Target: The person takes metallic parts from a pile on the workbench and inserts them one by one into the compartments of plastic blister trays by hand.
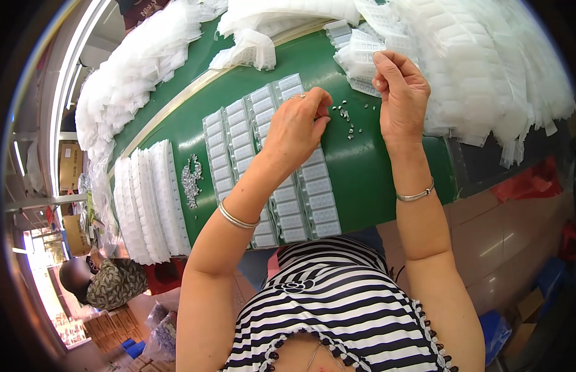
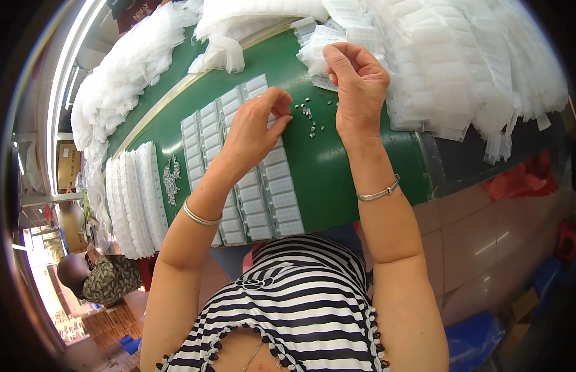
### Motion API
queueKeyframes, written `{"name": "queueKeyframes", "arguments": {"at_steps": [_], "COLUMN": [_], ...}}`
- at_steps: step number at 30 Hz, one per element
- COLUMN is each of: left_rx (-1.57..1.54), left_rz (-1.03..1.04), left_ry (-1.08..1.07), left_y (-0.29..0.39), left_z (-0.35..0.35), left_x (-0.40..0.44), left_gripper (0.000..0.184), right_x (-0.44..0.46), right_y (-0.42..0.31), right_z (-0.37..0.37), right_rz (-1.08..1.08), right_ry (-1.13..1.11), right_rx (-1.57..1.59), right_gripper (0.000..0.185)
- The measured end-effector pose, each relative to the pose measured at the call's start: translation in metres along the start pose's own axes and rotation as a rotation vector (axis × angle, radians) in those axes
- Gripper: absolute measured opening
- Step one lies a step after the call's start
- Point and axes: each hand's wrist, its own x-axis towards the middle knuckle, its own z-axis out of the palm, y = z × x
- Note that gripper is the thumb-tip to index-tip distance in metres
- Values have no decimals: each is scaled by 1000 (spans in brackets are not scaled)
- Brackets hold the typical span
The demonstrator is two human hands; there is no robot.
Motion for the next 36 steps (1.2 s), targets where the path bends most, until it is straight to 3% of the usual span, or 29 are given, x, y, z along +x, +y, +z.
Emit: {"name": "queueKeyframes", "arguments": {"at_steps": [5, 10, 19, 25, 36], "left_rx": [105, 544, -273, -356, -9], "left_rz": [22, 273, 28, -35, 158], "left_ry": [-104, -98, -20, -119, -183], "left_y": [3, 2, -11, -10, -7], "left_z": [0, 9, -2, 2, 5], "left_x": [10, 16, 5, 12, 21], "left_gripper": [23, 22, 24, 26, 25], "right_x": [-5, -7, -11, -10, -8], "right_y": [1, 7, 13, 13, 10], "right_z": [3, 3, 4, 2, 2], "right_rz": [33, 37, -64, -68, -75], "right_ry": [-37, -115, -171, -159, -176], "right_rx": [4, -70, -288, -288, -309], "right_gripper": [2, 2, 3, 2, 3]}}
